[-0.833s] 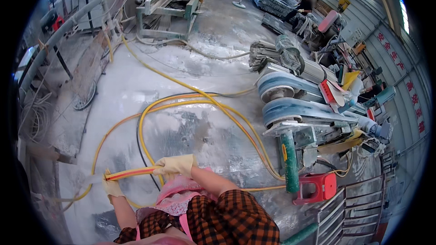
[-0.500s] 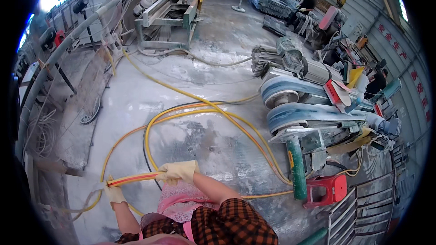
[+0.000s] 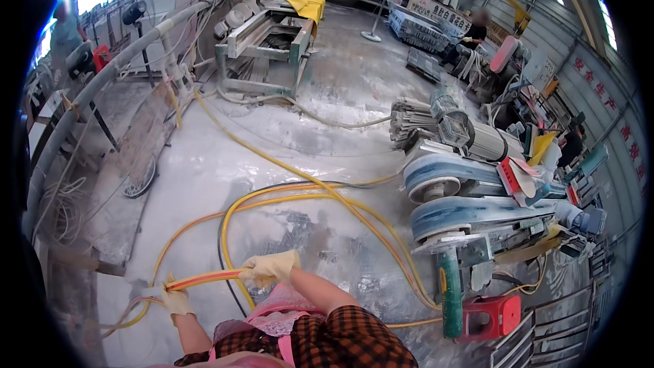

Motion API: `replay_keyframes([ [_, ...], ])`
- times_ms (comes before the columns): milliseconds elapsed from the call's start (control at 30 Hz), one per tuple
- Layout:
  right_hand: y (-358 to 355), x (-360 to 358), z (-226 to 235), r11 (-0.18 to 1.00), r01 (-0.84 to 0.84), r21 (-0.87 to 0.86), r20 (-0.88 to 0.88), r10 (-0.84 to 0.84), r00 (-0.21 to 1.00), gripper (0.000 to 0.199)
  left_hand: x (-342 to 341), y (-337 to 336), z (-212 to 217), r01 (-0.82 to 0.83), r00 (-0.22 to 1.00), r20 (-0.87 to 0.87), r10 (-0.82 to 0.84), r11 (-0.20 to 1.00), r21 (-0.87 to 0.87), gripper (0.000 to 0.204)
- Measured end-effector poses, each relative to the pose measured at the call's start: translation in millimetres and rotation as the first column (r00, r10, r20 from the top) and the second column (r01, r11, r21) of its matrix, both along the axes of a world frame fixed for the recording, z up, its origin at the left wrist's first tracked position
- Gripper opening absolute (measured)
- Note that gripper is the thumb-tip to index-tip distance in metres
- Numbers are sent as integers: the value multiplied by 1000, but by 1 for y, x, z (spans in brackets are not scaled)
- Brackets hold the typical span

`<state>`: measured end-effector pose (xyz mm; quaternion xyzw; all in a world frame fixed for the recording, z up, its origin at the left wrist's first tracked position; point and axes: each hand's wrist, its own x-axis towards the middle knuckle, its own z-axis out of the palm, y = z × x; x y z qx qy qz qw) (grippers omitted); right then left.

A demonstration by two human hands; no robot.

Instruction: The person uses a hose to spray water on a wet, dusty floor in a workshop. They move the hose around to cover different areas, rinsing the surface and machinery.

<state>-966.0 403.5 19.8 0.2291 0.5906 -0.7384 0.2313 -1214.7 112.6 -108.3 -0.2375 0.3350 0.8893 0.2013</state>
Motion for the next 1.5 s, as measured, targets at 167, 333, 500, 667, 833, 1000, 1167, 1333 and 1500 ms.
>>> replay_keyframes([
  [167, 13, -14, -19, 998, -57, -3, 15, 57, 998, 39, -6, 3, -9, -61, 997, 44, 62, 998, -24, 57],
  [333, 26, -24, -20, 993, -102, 65, 24, 100, 995, 43, -13, 6, -16, -16, 999, -30, 15, 998, -61, 54],
  [500, 37, -19, -31, 996, -83, 18, 2, 83, 997, 45, -13, 14, -15, 16, 998, -66, -22, 996, -86, 58],
  [667, 47, -23, -1, 992, -85, 88, 12, 85, 996, 44, -23, 7, -29, -24, 999, -36, 21, 997, -80, 61],
  [833, 57, -27, -20, 989, -140, 38, -11, 141, 990, 41, -13, 25, -3, -21, 996, -89, 11, 994, -106, 55],
  [1000, 61, -41, 2, 962, -203, 181, 16, 203, 979, 45, -16, 28, 13, -101, 990, -116, 83, 982, -162, 53],
  [1167, 40, -42, -31, 960, -216, 176, -24, 223, 975, 41, -18, 19, 23, -116, 993, -51, 110, 986, -122, 56],
  [1333, 14, -50, -43, 942, -287, 175, -2, 292, 956, 40, -14, -8, 23, -176, 984, -40, 173, 977, -117, 56],
  [1500, 9, -60, -17, 908, -362, 208, 19, 367, 930, 41, 5, -39, -2, -220, 974, -51, 222, 975, 41, 51],
])
